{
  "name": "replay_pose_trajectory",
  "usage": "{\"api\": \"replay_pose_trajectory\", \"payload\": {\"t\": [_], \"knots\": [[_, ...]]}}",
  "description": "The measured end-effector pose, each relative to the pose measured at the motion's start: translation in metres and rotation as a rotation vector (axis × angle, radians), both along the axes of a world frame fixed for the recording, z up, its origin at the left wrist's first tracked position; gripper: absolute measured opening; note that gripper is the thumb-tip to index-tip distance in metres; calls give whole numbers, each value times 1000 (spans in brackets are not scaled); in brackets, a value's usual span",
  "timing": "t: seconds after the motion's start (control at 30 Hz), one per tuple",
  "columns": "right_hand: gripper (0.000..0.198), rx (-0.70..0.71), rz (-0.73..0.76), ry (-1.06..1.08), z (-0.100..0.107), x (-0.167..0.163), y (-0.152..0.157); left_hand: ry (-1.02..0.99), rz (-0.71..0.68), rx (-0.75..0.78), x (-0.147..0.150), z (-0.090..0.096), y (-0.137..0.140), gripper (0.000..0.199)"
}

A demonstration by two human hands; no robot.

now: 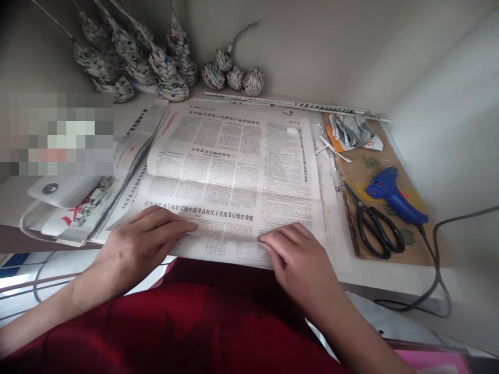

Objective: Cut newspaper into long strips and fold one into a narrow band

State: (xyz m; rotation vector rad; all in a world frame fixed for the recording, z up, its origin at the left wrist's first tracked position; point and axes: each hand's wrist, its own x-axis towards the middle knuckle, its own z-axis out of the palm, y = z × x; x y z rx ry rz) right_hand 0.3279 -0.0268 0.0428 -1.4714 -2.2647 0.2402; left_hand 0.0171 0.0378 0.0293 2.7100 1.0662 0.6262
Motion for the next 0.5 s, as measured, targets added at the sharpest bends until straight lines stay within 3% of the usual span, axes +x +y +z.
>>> {"api": "replay_pose_trajectory", "payload": {"t": [0.1, 0.23, 0.5], "knots": [[11, -39, -42, 6, 2, 15, -2, -37, 39, 0, -7, 7, 4, 13], [15, -84, -80, -25, 3, 31, 1, -9, 146, -1, -19, 10, 11, 13], [48, -41, -134, -255, 5, 43, 19, 55, 502, -160, -26, 14, 24, 23]]}}
